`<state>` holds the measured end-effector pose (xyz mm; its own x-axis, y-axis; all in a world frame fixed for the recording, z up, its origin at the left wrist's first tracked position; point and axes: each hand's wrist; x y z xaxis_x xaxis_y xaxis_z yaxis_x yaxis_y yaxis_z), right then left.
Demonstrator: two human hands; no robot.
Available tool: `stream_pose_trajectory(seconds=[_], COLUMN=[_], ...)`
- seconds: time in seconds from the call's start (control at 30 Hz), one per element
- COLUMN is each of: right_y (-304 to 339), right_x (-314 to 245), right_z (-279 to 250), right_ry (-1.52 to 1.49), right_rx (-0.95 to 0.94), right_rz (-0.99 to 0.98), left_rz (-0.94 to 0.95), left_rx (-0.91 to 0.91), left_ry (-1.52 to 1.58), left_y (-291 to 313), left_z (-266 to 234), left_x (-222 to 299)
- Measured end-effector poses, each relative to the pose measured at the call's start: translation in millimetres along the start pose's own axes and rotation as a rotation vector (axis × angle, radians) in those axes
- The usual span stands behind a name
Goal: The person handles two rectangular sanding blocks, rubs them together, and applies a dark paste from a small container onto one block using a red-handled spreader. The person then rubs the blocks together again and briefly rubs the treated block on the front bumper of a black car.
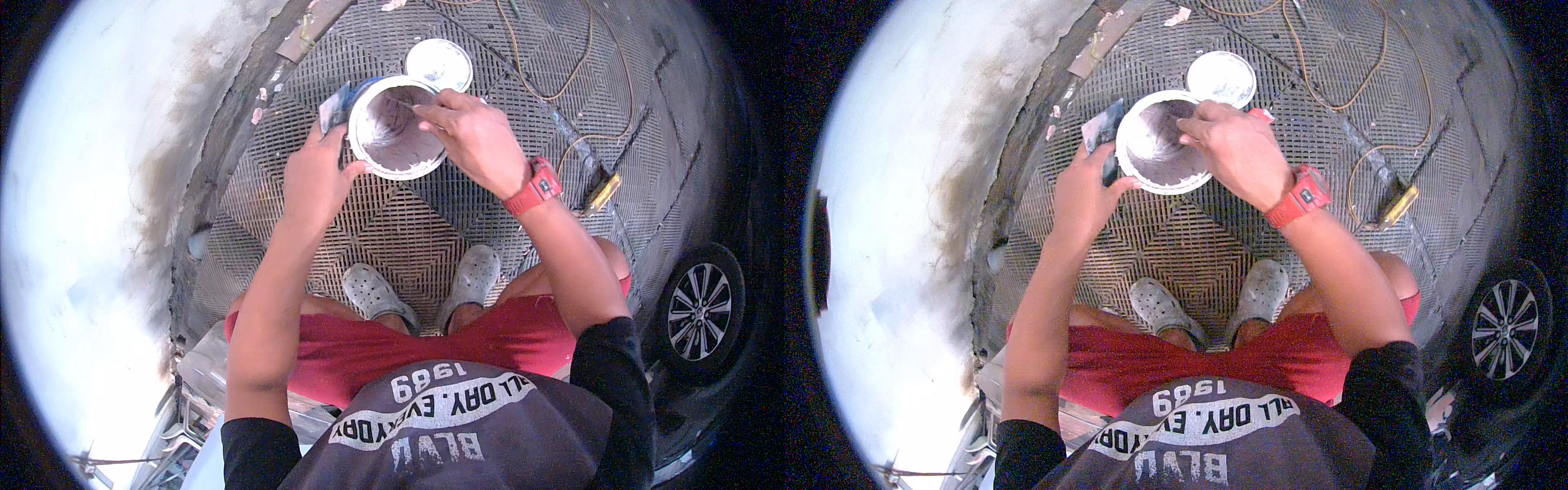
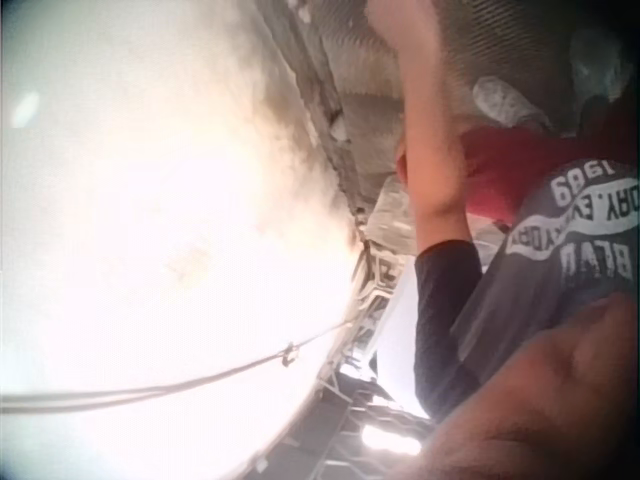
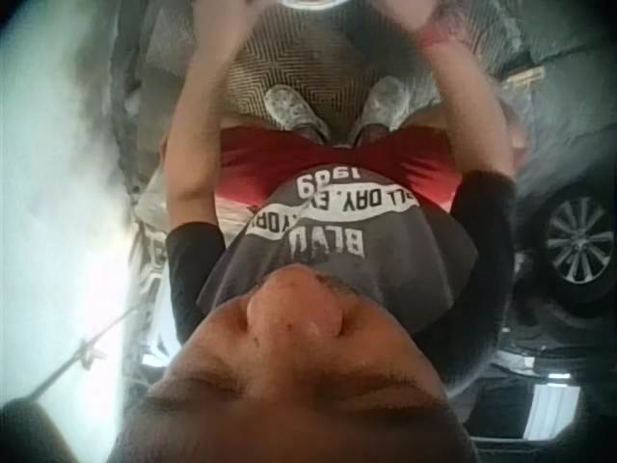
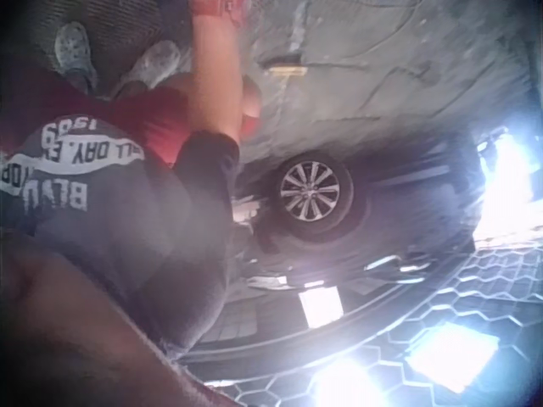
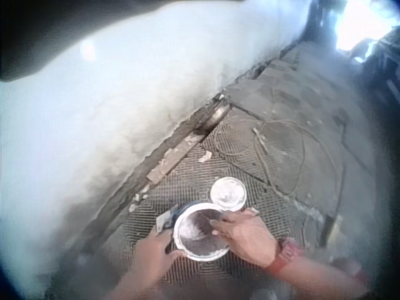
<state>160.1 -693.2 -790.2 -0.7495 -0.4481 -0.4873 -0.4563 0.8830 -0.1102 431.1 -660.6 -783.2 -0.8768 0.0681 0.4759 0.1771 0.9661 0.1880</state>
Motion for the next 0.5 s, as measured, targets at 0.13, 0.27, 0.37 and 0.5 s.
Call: stream_pose_trajectory(seconds=[0.13,0.27,0.37,0.5], right_y=[-3.7,-6.9,-9.9,-9.8], right_x=[-4.6,-7.1,-8.5,-9.0], right_z=[9.2,19.3,25.2,23.9], right_ry=[-0.033,-0.050,-0.093,-0.084], right_rx=[0.013,0.043,0.042,0.068], right_rz=[0.001,-0.001,0.025,-0.001], left_rz=[0.009,0.006,-0.003,0.009], left_rx=[0.004,-0.005,0.000,0.006], left_ry=[-0.008,-0.046,-0.046,-0.064], left_y=[0.2,-0.1,0.6,-0.4], left_z=[2.6,0.6,1.5,-1.4], left_x=[-18.1,-17.8,-19.9,-20.1])
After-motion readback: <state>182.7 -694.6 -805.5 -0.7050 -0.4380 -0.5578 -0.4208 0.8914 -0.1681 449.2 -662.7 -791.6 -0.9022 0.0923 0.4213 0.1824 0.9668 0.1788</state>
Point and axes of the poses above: each hand's wrist, its own y-axis away from the middle knuckle, its own z-axis out of the palm, x = y × z, and after that the axes turned 4 degrees about y, right-handed
